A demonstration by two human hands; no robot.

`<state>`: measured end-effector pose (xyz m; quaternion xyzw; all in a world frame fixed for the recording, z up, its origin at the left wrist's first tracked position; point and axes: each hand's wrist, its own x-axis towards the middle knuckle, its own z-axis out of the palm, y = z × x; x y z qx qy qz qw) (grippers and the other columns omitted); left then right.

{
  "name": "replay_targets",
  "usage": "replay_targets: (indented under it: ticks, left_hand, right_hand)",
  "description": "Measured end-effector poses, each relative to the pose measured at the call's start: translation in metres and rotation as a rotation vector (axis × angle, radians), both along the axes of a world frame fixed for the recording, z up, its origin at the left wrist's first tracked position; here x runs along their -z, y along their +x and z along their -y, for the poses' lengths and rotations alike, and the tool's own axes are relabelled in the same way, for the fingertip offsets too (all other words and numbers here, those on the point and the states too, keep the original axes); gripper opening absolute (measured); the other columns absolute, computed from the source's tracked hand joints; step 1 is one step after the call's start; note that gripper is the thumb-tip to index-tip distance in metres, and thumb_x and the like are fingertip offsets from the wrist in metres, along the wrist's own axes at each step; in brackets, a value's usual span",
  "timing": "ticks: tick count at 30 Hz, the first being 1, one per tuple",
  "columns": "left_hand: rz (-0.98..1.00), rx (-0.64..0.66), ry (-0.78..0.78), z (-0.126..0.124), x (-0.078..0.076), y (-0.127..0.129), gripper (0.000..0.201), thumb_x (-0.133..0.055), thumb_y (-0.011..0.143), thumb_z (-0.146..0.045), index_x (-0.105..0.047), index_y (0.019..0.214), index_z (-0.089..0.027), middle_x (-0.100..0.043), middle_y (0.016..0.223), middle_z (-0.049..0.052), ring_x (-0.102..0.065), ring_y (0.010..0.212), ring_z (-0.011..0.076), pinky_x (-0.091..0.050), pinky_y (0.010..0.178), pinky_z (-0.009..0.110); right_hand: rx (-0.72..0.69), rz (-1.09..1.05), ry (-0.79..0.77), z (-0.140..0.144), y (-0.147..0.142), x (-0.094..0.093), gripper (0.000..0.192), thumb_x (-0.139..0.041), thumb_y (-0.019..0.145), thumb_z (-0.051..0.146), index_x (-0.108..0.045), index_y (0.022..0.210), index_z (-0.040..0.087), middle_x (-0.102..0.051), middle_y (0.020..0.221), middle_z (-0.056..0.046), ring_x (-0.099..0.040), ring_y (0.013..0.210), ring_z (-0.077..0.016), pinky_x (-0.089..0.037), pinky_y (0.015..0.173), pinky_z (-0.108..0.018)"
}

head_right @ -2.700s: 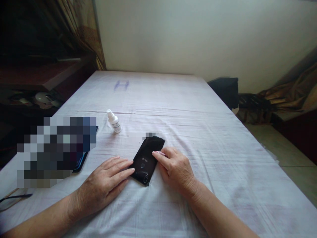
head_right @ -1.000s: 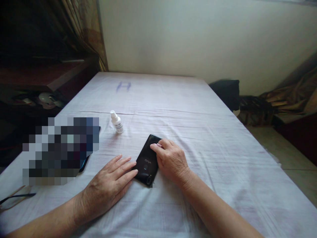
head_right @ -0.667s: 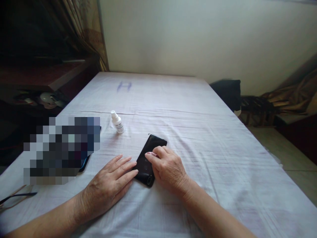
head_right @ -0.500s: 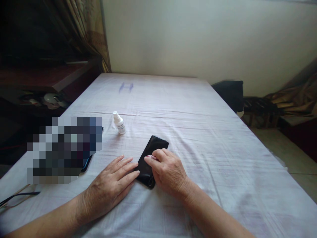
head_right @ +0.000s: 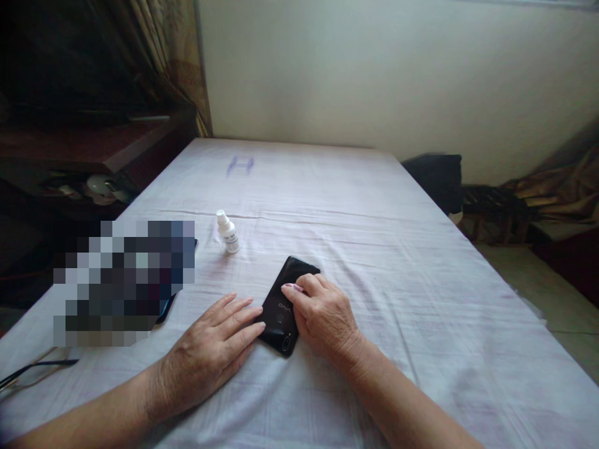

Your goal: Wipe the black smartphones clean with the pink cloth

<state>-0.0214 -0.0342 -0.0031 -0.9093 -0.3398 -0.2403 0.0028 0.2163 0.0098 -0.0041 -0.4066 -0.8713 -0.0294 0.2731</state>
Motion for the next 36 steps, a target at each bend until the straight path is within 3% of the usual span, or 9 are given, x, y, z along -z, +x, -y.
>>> replay_targets:
  ticks: [8, 15, 23, 30, 36]
  left_hand:
    - [0.012, 0.001, 0.003, -0.001, 0.0, 0.0, 0.023, -0.053, 0.095, -0.015, -0.068, 0.111, -0.017, -0.071, 0.12, 0.008, -0.061, 0.119, 0.0252, -0.046, 0.109, 0.047]
    - [0.008, 0.014, -0.009, -0.001, -0.002, 0.0, 0.024, -0.052, 0.095, -0.014, -0.068, 0.112, -0.017, -0.071, 0.12, 0.008, -0.061, 0.119, 0.0253, -0.045, 0.11, 0.047]
    - [0.0, 0.018, -0.012, -0.002, 0.001, -0.002, 0.025, -0.052, 0.095, -0.015, -0.068, 0.114, -0.017, -0.07, 0.122, 0.009, -0.06, 0.121, 0.0253, -0.044, 0.11, 0.048]
    - [-0.002, 0.014, -0.014, -0.001, 0.001, -0.002, 0.024, -0.052, 0.095, -0.016, -0.068, 0.114, -0.017, -0.07, 0.122, 0.009, -0.06, 0.121, 0.0251, -0.043, 0.111, 0.047]
    - [0.0, 0.019, -0.002, -0.001, 0.001, -0.002, 0.024, -0.051, 0.096, -0.016, -0.068, 0.114, -0.017, -0.07, 0.122, 0.009, -0.061, 0.12, 0.0252, -0.044, 0.11, 0.047]
  right_hand:
    - [-0.107, -0.009, -0.033, 0.008, -0.006, -0.004, 0.028, -0.045, 0.096, 0.014, -0.071, 0.106, 0.019, -0.064, 0.087, -0.006, -0.054, 0.073, -0.0164, -0.045, 0.065, -0.028]
    - [0.044, 0.013, 0.005, -0.006, 0.005, -0.001, 0.029, -0.046, 0.094, 0.012, -0.072, 0.103, 0.021, -0.066, 0.089, -0.007, -0.059, 0.078, -0.0175, -0.047, 0.069, -0.027]
    - [0.111, -0.043, 0.019, -0.015, 0.025, 0.007, 0.029, -0.047, 0.094, 0.012, -0.073, 0.104, 0.02, -0.066, 0.087, -0.006, -0.06, 0.076, -0.0178, -0.047, 0.067, -0.029]
    - [0.044, -0.131, -0.018, -0.012, 0.018, 0.007, 0.024, -0.05, 0.097, 0.014, -0.069, 0.111, 0.019, -0.069, 0.089, -0.005, -0.063, 0.079, -0.017, -0.049, 0.07, -0.028]
    - [0.054, -0.028, -0.026, -0.01, 0.005, 0.003, 0.027, -0.047, 0.096, 0.013, -0.072, 0.105, 0.019, -0.067, 0.091, -0.007, -0.061, 0.082, -0.0199, -0.048, 0.072, -0.03]
